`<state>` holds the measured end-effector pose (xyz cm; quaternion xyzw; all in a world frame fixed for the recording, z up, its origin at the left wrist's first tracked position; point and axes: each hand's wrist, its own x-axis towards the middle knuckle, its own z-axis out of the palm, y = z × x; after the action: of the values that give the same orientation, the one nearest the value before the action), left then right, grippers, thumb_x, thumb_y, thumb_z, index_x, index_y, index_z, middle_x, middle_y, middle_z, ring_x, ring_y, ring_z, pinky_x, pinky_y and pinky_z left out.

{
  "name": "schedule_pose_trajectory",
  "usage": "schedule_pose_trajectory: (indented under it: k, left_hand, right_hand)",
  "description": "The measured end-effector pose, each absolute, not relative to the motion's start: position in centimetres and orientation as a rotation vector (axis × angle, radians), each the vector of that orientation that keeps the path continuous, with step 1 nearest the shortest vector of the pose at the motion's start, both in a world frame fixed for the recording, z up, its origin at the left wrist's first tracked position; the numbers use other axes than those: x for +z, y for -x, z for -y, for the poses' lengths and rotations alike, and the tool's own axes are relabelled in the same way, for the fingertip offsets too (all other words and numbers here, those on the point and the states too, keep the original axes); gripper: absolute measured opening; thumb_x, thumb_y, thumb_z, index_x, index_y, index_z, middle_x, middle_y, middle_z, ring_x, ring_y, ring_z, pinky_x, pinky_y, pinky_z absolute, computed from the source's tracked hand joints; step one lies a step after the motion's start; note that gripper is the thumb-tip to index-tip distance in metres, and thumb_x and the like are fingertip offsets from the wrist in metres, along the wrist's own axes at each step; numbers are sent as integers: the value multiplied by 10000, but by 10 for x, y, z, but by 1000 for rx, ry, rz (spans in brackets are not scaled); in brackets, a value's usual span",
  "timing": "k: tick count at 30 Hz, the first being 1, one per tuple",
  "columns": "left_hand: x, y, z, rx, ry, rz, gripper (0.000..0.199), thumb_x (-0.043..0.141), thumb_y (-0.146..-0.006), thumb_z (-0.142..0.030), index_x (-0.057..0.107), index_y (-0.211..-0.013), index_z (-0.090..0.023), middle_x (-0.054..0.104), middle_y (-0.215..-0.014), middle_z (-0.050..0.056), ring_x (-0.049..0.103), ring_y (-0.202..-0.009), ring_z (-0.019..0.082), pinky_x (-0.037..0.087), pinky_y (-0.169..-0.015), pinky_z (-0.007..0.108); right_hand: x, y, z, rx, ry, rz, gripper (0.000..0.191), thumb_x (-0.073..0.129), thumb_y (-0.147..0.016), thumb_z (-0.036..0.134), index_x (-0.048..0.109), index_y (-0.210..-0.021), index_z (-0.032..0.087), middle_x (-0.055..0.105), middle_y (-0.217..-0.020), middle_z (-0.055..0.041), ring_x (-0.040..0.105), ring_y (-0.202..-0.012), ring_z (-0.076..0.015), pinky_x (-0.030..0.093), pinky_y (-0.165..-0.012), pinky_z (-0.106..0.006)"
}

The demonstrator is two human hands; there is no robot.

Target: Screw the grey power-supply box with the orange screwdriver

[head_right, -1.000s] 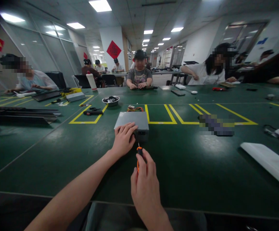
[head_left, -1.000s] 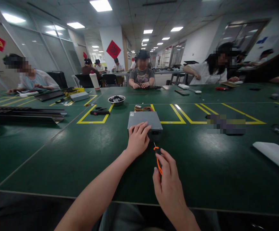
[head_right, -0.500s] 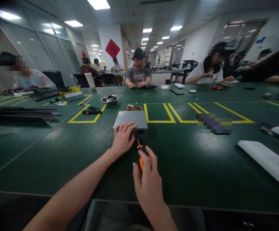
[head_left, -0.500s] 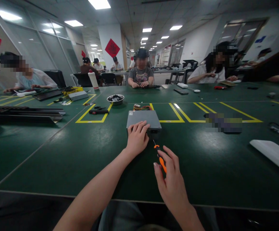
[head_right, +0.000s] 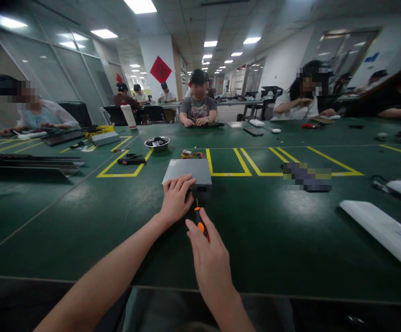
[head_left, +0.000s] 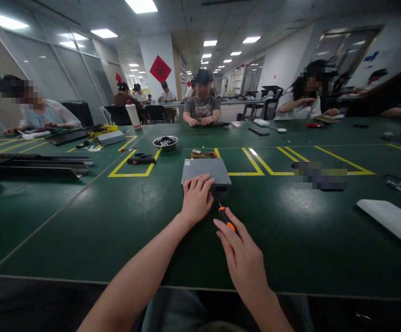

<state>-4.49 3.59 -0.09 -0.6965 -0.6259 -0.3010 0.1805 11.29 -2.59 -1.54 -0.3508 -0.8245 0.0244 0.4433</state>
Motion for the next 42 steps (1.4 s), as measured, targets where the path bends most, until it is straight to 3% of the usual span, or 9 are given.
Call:
schedule_pose_trajectory:
  k: [4, 9, 14, 20, 24, 27, 32, 36, 42]
  left_hand:
    - [-1, 45, -36, -850, 1972, 1774, 376, 478, -791, -174, 480, -1161, -235, 500, -1273, 40, 397, -1191, 210, 256, -966, 404]
    - [0, 44, -36, -832, 1968, 1797, 376, 466, -793, -169, 483, -1163, -234, 502, -1273, 43, 401, -1189, 214, 249, -967, 403]
    - [-1, 43, -37, -842, 1956, 1788, 353, 457, -804, -181, 490, -1151, -235, 507, -1267, 40, 404, -1188, 211, 250, -966, 398]
    - [-2, 44, -37, -850, 1949, 1787, 351, 474, -798, -196, 488, -1147, -236, 515, -1257, 41, 406, -1185, 214, 262, -954, 400]
    - [-2, 43, -39, -843, 1933, 1797, 337, 481, -799, -211, 491, -1135, -240, 518, -1252, 37, 409, -1180, 216, 264, -950, 404]
    - [-2, 42, -39, -845, 1928, 1804, 324, 484, -801, -212, 499, -1123, -241, 518, -1252, 38, 412, -1176, 216, 261, -951, 406]
    - [-3, 43, -39, -856, 1933, 1797, 307, 478, -816, -227, 498, -1122, -242, 520, -1251, 32, 411, -1177, 209, 256, -953, 406]
    - [-3, 43, -39, -856, 1927, 1802, 313, 480, -812, -216, 498, -1123, -244, 521, -1249, 35, 409, -1181, 212, 258, -953, 406]
    - [-2, 43, -39, -865, 1927, 1802, 316, 481, -810, -210, 494, -1124, -246, 527, -1243, 30, 411, -1179, 208, 262, -950, 402]
  right_hand:
    - [-15, -113, 28, 185, 912, 1995, 212, 426, -860, 220, 536, -1037, 182, 516, -1183, -130, 525, -1094, -215, 501, -860, -375]
    - [-16, -114, 32, 213, 921, 2058, 319, 411, -834, 167, 473, -1147, 148, 474, -1190, -159, 483, -1122, -232, 463, -902, -424]
    - [-12, -117, 29, 21, 917, 2055, 339, 398, -856, 143, 486, -1183, 158, 541, -1148, -139, 543, -1056, -206, 493, -854, -359]
    - [-6, -122, 26, 76, 1093, 2002, 278, 349, -894, 245, 548, -1067, 155, 609, -975, -111, 630, -833, -179, 543, -662, -294]
    - [-10, -118, 30, 79, 1058, 2063, 330, 366, -866, 200, 487, -1164, 125, 517, -1184, -166, 540, -1068, -236, 523, -806, -380]
    - [-14, -115, 32, 35, 954, 2137, 404, 350, -850, 117, 419, -1247, 129, 476, -1270, -151, 462, -1174, -228, 469, -915, -403]
    - [-11, -114, 32, -18, 993, 2109, 351, 372, -881, 169, 459, -1221, 153, 509, -1259, -142, 569, -1054, -204, 521, -827, -326]
    - [-5, -118, 29, -8, 1072, 2030, 297, 387, -888, 252, 512, -1141, 159, 606, -1129, -127, 637, -917, -192, 550, -705, -275]
    - [-8, -118, 28, 111, 1028, 2005, 307, 391, -858, 227, 484, -1144, 166, 529, -1198, -143, 539, -1084, -230, 521, -817, -387]
